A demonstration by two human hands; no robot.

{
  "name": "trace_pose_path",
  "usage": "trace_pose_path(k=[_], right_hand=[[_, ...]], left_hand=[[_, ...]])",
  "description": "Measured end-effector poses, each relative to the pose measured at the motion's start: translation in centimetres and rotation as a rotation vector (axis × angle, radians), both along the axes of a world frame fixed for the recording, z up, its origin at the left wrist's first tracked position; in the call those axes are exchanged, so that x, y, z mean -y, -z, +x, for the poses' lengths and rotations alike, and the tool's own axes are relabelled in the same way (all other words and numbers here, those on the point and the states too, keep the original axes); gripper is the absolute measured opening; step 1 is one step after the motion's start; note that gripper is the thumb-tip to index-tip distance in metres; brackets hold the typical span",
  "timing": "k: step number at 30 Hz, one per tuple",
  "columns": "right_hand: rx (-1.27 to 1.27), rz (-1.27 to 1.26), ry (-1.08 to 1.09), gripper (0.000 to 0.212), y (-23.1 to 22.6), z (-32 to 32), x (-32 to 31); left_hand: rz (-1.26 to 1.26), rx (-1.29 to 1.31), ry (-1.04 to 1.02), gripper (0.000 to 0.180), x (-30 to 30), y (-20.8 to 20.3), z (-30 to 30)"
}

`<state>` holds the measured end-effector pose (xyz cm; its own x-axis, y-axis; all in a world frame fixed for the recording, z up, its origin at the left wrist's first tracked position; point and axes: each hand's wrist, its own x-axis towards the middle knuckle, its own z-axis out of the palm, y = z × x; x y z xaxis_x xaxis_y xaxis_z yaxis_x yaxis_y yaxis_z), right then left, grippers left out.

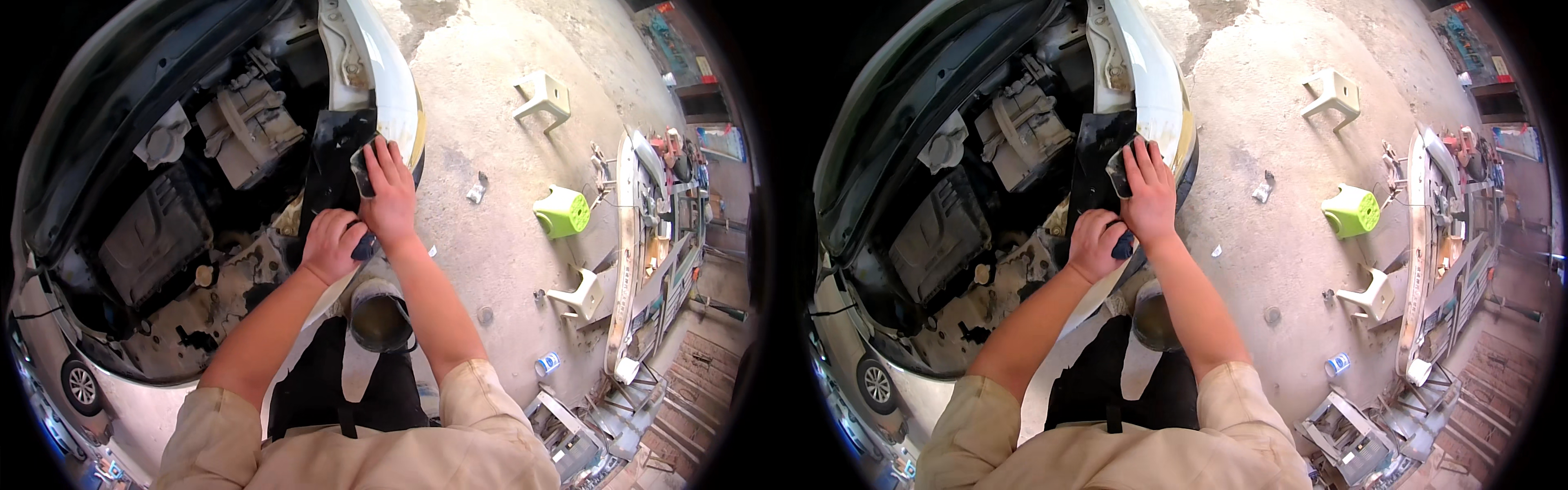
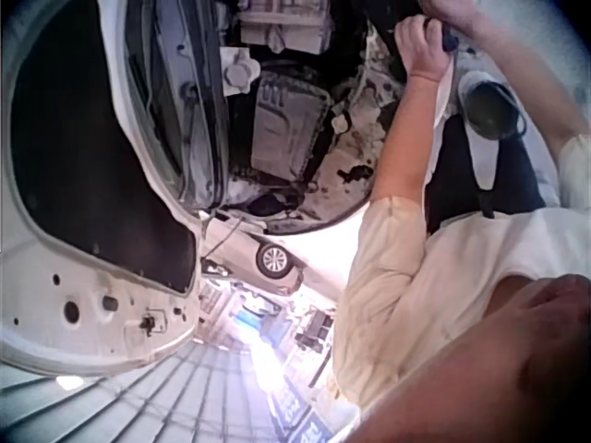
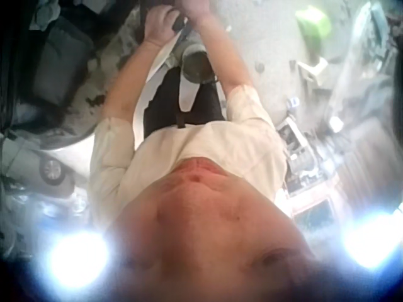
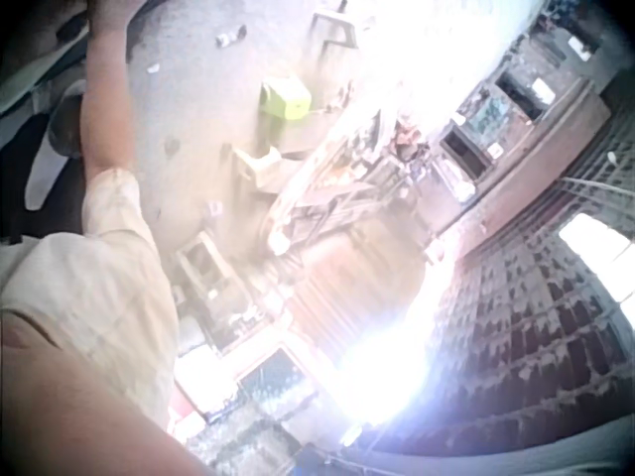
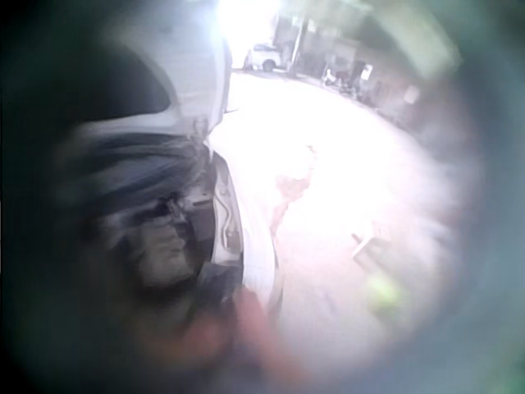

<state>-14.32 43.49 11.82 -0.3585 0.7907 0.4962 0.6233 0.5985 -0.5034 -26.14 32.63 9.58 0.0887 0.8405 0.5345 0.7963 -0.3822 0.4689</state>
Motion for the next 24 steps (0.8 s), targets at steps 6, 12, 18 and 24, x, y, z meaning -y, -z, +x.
trace_pose_path(k=[6, 12, 18, 24], right_hand=[[0.119, -0.016, 0.01, 0.078, -0.7, -1.1, -3.3], [0.092, -0.064, -0.072, 0.072, 0.1, 0.1, -1.3], [0.095, -0.056, -0.017, 0.062, -0.8, -1.0, -3.9], [0.165, -0.046, -0.042, 0.059, -0.7, 0.0, -2.2]], left_hand=[[-0.019, 0.041, 0.024, 0.039, -0.2, 0.3, -0.1], [-0.041, 0.06, 0.027, 0.037, -0.1, 0.1, -0.6], [-0.073, 0.071, 0.029, 0.044, -0.1, 0.0, -0.3], [-0.048, 0.083, 0.019, 0.035, -0.1, -0.1, -0.5]])
